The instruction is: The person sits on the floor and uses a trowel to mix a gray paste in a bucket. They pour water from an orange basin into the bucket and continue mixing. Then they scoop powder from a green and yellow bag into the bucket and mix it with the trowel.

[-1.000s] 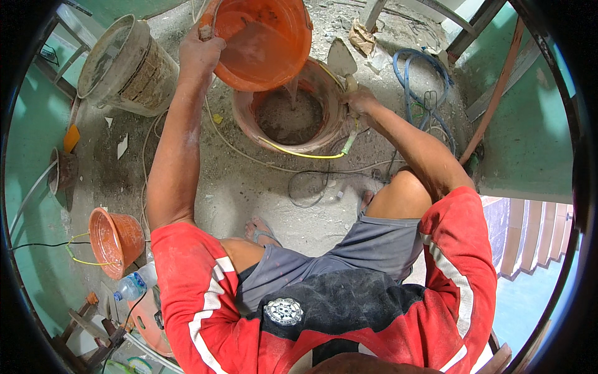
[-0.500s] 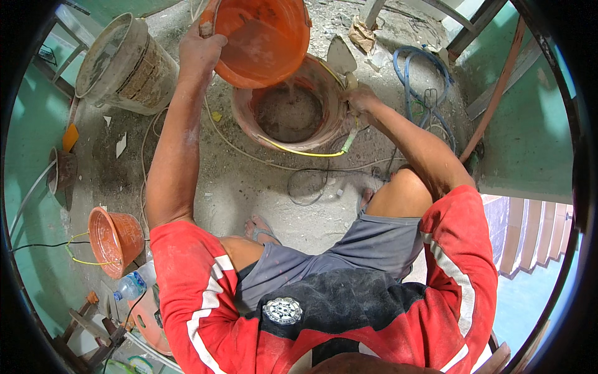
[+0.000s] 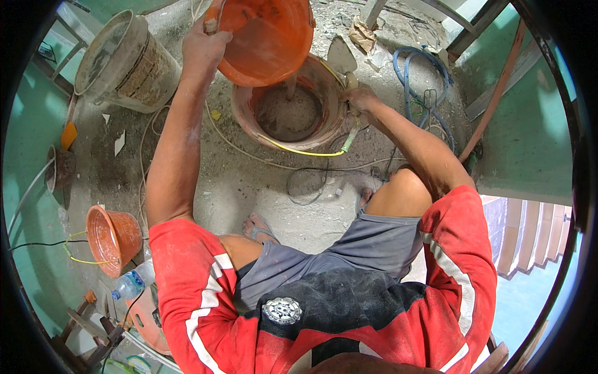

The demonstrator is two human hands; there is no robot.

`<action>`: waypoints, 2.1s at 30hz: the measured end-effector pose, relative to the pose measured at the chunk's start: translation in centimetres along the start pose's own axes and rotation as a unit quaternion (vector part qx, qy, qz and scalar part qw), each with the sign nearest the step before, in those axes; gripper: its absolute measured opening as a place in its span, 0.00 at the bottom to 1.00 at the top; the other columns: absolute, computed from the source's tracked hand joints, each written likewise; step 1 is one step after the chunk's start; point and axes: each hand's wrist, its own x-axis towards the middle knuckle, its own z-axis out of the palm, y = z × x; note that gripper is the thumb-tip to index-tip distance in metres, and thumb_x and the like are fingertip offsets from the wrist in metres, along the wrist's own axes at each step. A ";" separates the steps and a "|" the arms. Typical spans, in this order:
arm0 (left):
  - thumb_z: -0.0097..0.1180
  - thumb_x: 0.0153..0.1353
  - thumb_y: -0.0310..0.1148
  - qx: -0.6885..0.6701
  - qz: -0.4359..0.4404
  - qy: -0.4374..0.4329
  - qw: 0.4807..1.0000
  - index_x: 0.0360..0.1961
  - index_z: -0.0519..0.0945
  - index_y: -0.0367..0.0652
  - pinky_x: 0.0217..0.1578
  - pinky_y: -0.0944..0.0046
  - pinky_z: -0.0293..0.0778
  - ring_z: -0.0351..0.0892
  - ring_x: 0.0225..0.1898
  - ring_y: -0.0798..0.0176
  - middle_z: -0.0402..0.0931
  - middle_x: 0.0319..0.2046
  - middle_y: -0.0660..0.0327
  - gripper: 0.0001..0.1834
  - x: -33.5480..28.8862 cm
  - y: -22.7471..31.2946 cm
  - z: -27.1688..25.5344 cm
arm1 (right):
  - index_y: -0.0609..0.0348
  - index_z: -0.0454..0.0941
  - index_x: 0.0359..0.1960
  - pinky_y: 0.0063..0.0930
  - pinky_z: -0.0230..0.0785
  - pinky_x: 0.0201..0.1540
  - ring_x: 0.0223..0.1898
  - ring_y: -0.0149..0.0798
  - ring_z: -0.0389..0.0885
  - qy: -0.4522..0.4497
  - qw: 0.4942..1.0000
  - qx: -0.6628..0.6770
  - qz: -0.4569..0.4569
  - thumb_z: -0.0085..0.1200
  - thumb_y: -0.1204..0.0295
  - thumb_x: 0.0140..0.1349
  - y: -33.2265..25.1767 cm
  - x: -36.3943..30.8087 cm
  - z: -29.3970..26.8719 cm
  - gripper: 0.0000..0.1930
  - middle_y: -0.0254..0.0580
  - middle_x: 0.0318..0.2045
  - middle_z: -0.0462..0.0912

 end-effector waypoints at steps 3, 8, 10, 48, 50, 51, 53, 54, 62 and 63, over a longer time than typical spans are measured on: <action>0.60 0.52 0.25 -0.001 -0.007 -0.021 1.000 0.54 0.76 0.34 0.42 0.63 0.75 0.81 0.39 0.63 0.81 0.41 0.56 0.25 0.2 0.5 0.2 | 0.48 0.85 0.44 0.31 0.72 0.49 0.43 0.40 0.83 -0.016 0.994 -0.095 -0.058 0.51 0.58 0.61 2.2 2.2 0.3 0.16 0.44 0.42 0.85; 0.60 0.52 0.25 -0.036 -0.025 -0.026 0.999 0.55 0.75 0.34 0.43 0.63 0.75 0.81 0.40 0.63 0.81 0.41 0.56 0.26 -0.2 1.4 0.7 | 0.43 0.85 0.45 0.31 0.70 0.53 0.46 0.40 0.82 -0.020 0.991 -0.114 -0.068 0.46 0.59 0.63 3.6 3.8 0.7 0.16 0.39 0.45 0.85; 0.60 0.52 0.26 -0.041 -0.017 -0.026 0.999 0.55 0.75 0.34 0.44 0.63 0.75 0.81 0.40 0.63 0.81 0.42 0.56 0.26 -0.1 1.2 0.8 | 0.48 0.85 0.43 0.32 0.72 0.51 0.43 0.40 0.83 -0.004 0.994 -0.094 -0.060 0.49 0.60 0.62 3.5 3.6 0.9 0.15 0.42 0.43 0.85; 0.62 0.53 0.19 -0.272 -0.155 0.072 0.947 0.53 0.70 0.35 0.39 0.47 0.83 0.82 0.42 0.49 0.78 0.43 0.49 0.25 1.8 -0.7 -1.3 | 0.40 0.83 0.48 0.37 0.69 0.55 0.50 0.47 0.80 -0.027 0.940 -0.289 -0.182 0.43 0.59 0.64 3.9 3.6 -0.5 0.17 0.43 0.49 0.82; 0.61 0.53 0.18 -0.284 -0.159 0.080 0.942 0.55 0.68 0.36 0.40 0.45 0.83 0.82 0.43 0.48 0.78 0.45 0.49 0.27 3.2 -2.9 -3.1 | 0.40 0.82 0.49 0.37 0.69 0.56 0.51 0.47 0.80 -0.042 0.939 -0.290 -0.179 0.42 0.60 0.64 2.8 2.5 0.0 0.18 0.42 0.50 0.82; 0.61 0.54 0.18 -0.290 -0.169 0.087 0.938 0.56 0.66 0.35 0.41 0.45 0.83 0.81 0.44 0.48 0.77 0.46 0.49 0.28 3.4 -3.5 -4.2 | 0.39 0.82 0.50 0.38 0.69 0.56 0.51 0.48 0.79 -0.049 0.948 -0.266 -0.171 0.41 0.61 0.64 1.0 1.5 0.1 0.18 0.41 0.50 0.82; 0.61 0.53 0.19 -0.297 -0.147 0.111 0.937 0.53 0.66 0.34 0.36 0.48 0.84 0.82 0.41 0.48 0.77 0.44 0.49 0.27 3.4 -2.8 -4.7 | 0.39 0.82 0.50 0.38 0.68 0.57 0.52 0.48 0.79 -0.047 0.961 -0.226 -0.153 0.40 0.62 0.65 1.7 1.4 -0.4 0.18 0.40 0.51 0.82; 0.61 0.52 0.19 -0.301 -0.136 0.121 0.936 0.52 0.66 0.33 0.34 0.49 0.85 0.83 0.40 0.48 0.77 0.43 0.49 0.26 3.4 -2.1 -4.7 | 0.39 0.82 0.50 0.38 0.68 0.57 0.52 0.48 0.79 -0.044 0.966 -0.211 -0.146 0.40 0.63 0.65 2.7 2.4 -0.2 0.18 0.40 0.51 0.82; 0.64 0.54 0.23 -0.289 -0.184 0.147 0.928 0.53 0.68 0.32 0.45 0.43 0.81 0.79 0.49 0.47 0.75 0.50 0.47 0.26 3.9 -1.7 -6.3 | 0.42 0.83 0.49 0.37 0.68 0.57 0.52 0.45 0.80 -0.039 0.984 -0.119 -0.130 0.39 0.67 0.64 7.9 6.8 0.8 0.19 0.40 0.50 0.82; 0.64 0.54 0.23 -0.285 -0.185 0.168 0.926 0.53 0.69 0.31 0.46 0.43 0.81 0.79 0.49 0.47 0.75 0.50 0.47 0.25 3.3 -2.3 -7.6 | 0.42 0.83 0.49 0.37 0.68 0.57 0.51 0.45 0.80 -0.058 0.984 -0.116 -0.122 0.40 0.67 0.64 4.3 5.0 1.4 0.19 0.40 0.50 0.82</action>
